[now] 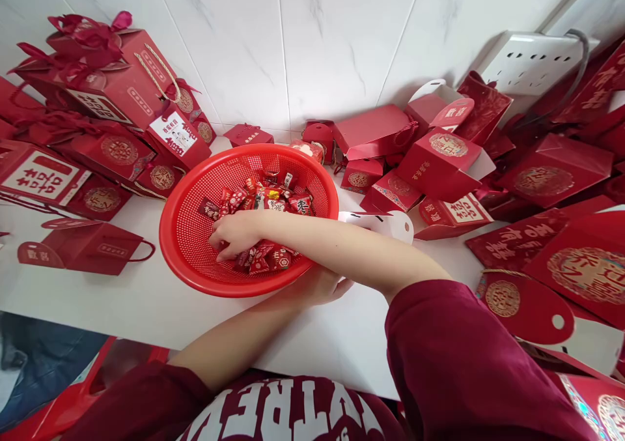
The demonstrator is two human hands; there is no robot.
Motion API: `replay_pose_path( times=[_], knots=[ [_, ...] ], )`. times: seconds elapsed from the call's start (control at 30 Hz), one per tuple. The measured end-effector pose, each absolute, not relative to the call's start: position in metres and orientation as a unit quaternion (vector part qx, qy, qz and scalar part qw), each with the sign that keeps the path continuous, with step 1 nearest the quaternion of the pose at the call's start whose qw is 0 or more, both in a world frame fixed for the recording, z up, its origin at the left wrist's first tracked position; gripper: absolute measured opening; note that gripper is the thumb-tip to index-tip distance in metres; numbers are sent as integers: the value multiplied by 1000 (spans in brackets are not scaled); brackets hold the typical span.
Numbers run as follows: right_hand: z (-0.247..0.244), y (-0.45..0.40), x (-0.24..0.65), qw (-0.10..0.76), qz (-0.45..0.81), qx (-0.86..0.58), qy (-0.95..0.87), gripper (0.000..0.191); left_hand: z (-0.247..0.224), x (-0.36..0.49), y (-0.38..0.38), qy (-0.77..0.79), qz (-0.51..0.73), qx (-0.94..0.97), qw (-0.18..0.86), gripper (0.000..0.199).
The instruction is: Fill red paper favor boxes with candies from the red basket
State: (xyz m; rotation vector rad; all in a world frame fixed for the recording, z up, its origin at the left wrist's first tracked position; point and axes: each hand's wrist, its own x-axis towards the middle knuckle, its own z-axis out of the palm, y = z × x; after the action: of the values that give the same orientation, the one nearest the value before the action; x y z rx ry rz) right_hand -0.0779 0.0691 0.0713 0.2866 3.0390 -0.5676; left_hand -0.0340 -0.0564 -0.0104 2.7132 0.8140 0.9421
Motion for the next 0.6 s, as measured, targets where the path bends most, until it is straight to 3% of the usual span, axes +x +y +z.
replay_pose_path(
  times=[0.17,0.33,0.6],
  knots=[
    [79,64,-79,111,-161,171,966,29,-17,-34,-59,272,329,904,31,44],
    [80,59,-75,179,-147,143,962,46,-23,-34,-59,272,322,907,7,45],
    [71,35,-79,124,-1,16,992,29,-23,-36,-57,269,318,907,54,47]
  ],
)
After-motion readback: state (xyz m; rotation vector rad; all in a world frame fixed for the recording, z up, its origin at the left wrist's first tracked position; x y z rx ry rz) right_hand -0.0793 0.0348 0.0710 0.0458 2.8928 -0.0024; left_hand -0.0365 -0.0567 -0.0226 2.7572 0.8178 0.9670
